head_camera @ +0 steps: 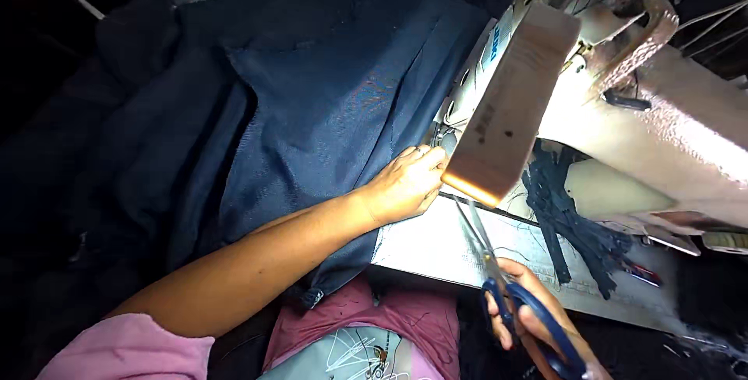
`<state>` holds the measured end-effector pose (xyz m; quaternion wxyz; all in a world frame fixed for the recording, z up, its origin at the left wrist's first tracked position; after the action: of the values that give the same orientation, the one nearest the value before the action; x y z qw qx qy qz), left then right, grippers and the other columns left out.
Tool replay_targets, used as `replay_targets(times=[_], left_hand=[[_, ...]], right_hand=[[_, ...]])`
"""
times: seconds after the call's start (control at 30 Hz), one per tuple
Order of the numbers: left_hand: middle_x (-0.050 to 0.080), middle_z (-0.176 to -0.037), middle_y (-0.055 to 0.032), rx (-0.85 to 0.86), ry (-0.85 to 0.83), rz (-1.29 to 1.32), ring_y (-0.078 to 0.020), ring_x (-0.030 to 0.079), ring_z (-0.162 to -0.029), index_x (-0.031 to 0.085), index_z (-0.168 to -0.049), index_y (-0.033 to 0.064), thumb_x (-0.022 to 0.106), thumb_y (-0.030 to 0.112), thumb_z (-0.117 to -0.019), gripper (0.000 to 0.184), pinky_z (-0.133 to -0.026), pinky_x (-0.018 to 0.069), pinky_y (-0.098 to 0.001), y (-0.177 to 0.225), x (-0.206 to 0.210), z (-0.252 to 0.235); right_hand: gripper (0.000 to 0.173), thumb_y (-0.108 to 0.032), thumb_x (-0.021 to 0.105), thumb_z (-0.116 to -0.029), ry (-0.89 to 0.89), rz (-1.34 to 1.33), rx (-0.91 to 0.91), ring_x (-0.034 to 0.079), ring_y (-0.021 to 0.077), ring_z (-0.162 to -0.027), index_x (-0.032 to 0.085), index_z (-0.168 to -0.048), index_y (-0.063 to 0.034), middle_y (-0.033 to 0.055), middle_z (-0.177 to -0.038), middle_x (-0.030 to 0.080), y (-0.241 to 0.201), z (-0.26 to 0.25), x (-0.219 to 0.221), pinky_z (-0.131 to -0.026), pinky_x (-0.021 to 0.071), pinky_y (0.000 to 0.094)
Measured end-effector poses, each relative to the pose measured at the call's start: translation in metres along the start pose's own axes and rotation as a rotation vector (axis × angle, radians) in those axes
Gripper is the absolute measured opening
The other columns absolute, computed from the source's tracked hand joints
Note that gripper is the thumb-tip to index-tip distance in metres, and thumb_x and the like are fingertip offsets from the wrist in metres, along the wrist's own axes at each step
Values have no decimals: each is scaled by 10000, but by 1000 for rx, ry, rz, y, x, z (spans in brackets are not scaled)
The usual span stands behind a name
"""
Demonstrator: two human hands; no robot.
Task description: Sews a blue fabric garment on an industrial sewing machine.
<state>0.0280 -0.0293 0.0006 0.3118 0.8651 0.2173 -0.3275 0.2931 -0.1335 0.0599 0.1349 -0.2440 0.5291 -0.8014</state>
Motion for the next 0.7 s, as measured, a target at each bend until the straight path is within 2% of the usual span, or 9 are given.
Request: replay_targets(times=[0.1, 0.17, 0.37, 0.7], left_hand=[[680, -975, -155, -12, 16, 28, -302, 654, -912, 733, -891, 5, 569, 95, -924, 190, -799, 536, -412, 0, -1, -1], [683, -979, -162, -14, 36, 43, -311, 653, -928, 740, -910, 6, 564, 98, -936, 201, -822, 529, -414, -1, -1, 0], [673, -961, -150, -16, 61, 44, -299, 642, -927, 740, -908, 16, 567, 99, -943, 196, -824, 517, -397, -1, -1, -1], [676, -956, -165, -44, 104, 63, -310, 646, -927, 741, -888, 14, 576, 106, -949, 198, -825, 520, -404, -3, -1, -2]], right_hand=[[495, -265, 625, -974, 122, 106, 8, 596, 13, -581, 442, -1374, -39, -64, -864, 641, 5, -11, 17, -510, 531, 169], [444, -194, 582, -982, 185, 150, -3, 586, 11, -563, 443, -1361, -8, -60, -847, 631, 7, -19, 24, -501, 528, 165], [428, -143, 587, -975, 253, 226, -28, 579, 11, -554, 459, -1349, 23, -47, -786, 619, 2, -37, 36, -502, 512, 152], [433, -49, 619, -964, 323, 259, -70, 593, 3, -561, 455, -1353, 48, -38, -830, 642, 4, -39, 42, -487, 515, 146]])
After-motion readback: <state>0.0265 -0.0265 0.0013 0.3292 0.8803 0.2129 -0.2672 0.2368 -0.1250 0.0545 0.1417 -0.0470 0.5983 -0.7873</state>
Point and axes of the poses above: each hand's wrist, its own z-axis away from the middle knuckle, its own x-axis out of the palm, y = z × x, the point moved 1 cm from there along -z, towards the middle knuckle
